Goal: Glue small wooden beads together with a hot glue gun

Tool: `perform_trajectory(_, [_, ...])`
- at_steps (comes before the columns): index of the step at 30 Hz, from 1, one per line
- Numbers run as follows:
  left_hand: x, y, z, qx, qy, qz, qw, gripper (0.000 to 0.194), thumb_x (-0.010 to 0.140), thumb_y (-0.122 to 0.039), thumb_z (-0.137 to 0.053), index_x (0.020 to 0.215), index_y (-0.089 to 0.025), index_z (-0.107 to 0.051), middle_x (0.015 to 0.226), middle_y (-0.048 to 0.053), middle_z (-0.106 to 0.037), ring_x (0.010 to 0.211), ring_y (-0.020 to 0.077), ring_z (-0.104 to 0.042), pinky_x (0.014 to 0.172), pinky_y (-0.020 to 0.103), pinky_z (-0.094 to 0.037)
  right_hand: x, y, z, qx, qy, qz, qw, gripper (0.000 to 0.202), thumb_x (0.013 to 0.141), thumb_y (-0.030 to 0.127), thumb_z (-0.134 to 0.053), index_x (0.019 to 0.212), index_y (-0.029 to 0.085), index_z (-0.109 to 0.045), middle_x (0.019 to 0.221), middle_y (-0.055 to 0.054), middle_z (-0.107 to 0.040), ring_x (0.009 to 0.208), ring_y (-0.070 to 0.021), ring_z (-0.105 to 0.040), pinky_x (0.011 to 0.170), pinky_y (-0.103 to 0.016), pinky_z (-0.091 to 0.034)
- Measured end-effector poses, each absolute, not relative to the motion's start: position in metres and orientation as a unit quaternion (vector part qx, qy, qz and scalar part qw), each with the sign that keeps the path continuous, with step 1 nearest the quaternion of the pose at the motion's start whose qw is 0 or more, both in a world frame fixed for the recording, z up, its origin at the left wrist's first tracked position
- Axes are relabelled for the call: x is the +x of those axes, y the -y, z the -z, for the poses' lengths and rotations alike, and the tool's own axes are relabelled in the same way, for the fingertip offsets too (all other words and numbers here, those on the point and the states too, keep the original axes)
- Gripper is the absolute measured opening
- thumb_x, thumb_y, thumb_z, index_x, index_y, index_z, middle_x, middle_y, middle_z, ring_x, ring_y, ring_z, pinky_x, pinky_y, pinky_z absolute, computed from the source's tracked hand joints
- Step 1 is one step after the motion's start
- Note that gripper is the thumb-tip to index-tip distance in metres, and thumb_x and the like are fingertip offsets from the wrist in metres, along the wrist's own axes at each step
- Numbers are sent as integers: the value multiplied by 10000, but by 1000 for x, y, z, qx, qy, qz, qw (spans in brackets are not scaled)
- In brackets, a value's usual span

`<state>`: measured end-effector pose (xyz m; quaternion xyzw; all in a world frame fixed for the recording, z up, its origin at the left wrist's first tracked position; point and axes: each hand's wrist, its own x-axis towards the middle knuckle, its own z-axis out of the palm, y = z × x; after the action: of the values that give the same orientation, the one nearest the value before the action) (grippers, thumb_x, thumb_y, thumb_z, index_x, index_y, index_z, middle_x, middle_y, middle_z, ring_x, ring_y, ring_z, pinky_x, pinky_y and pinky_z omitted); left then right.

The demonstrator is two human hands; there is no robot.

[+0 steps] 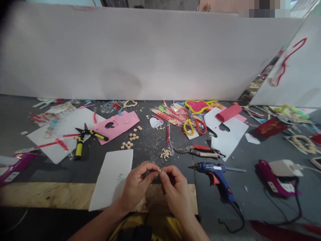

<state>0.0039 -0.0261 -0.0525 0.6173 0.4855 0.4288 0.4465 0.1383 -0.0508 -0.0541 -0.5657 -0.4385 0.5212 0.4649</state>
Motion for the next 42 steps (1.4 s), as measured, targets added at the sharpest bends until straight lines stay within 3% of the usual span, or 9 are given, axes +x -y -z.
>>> perform_trajectory(7, [5, 26, 53, 632, -487, -422, 430, 106, 805, -221, -563, 772, -198, -661, 736, 17, -640, 716, 151, -580, 669, 234, -440, 140, 50, 56, -566, 447, -522, 456, 254, 798, 433, -581, 762, 182, -579, 530, 63, -440, 472, -80, -405, 437, -189, -339])
perform_trajectory(12, [-3, 19, 54, 617, -513, -413, 430, 108, 796, -227, -562, 799, -211, -669, 781, 18, -664, 755, 164, -594, 693, 239, -442, 147, 49, 64, -563, 441, -541, 442, 338, 801, 433, -574, 1042, 196, -549, 746, 17, -548, 527, -85, -467, 456, -197, -398])
perform_trajectory(17, [-21, 0, 62, 676, -534, -353, 366, 126, 796, -225, -554, 826, -237, -676, 824, 22, -681, 780, 189, -590, 709, 266, -420, 174, 51, 70, -631, 535, -407, 386, 325, 831, 388, -526, 1087, 187, -533, 888, -47, -622, 759, -157, -597, 647, -248, -485])
perform_trajectory(26, [-27, -13, 76, 809, -506, -218, 205, 169, 858, -196, -485, 859, -201, -654, 860, 44, -668, 843, 208, -525, 774, 329, -370, 239, 69, 56, -729, 605, -117, 298, 307, 805, 422, -462, 974, 202, -594, 883, -67, -676, 726, -191, -641, 645, -278, -494])
perform_trajectory(34, [-28, -11, 78, 824, -508, -185, 169, 192, 868, -188, -487, 925, -197, -670, 882, 40, -663, 853, 203, -517, 779, 335, -395, 284, 82, 55, -777, 583, 65, 230, 467, 814, 534, -354, 959, 168, -605, 849, -113, -639, 732, -259, -589, 710, -405, -473])
perform_trajectory(42, [-29, -10, 70, 825, -514, -165, 167, 204, 859, -137, -480, 958, -178, -653, 893, 45, -675, 849, 205, -539, 769, 333, -405, 303, 82, 74, -791, 582, 29, 187, 574, 788, 585, -346, 1031, 121, -582, 938, -167, -645, 889, -318, -601, 753, -427, -474])
